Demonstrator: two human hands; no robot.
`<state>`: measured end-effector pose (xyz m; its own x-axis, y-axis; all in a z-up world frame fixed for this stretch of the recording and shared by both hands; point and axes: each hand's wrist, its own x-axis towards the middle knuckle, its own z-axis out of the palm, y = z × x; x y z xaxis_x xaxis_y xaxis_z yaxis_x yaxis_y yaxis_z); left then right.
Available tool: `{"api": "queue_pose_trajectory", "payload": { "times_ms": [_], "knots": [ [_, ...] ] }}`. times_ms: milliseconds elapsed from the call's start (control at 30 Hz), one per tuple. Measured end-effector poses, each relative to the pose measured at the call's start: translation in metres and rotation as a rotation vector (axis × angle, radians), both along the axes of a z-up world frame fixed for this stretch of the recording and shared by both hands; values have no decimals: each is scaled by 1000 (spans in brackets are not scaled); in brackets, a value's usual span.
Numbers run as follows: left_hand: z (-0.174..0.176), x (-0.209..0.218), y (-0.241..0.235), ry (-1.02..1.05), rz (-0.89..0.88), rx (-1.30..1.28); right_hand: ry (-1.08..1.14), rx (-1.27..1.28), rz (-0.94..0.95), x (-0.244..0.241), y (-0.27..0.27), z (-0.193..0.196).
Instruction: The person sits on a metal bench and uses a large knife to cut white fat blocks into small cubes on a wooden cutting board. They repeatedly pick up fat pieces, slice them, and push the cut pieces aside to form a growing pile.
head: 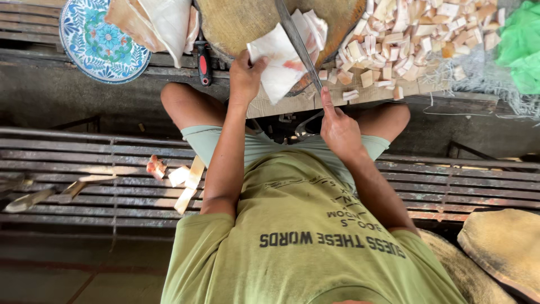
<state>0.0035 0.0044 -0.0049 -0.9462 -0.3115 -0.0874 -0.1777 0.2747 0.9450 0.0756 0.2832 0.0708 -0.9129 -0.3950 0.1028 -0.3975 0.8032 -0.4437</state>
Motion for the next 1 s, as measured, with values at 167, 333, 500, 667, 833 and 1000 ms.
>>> {"api": "queue_pose_trajectory", "payload": {
  "times_ms": [167, 333, 500, 667, 833, 1000],
  "knots": [
    [-13, 3, -9, 250, 67, 315, -7, -65, -27, -11, 6, -20],
    [-19, -13, 8, 43, -5, 420, -25, -148, -56, -12, 4, -24],
    [5, -14, 4, -99, -32, 47, 18, -118, -17, -5, -2, -10],
    [26, -6, -5, -115, -47, -251, -14, 4, 72, -3, -15, -3],
    [31, -6, -6, -90, -33, -149, -107, -60, 79, -11, -14, 29],
    [24, -5, -8, -115, -48, -72, 300, -446, -9, -1, 13, 66]
  ]
}}
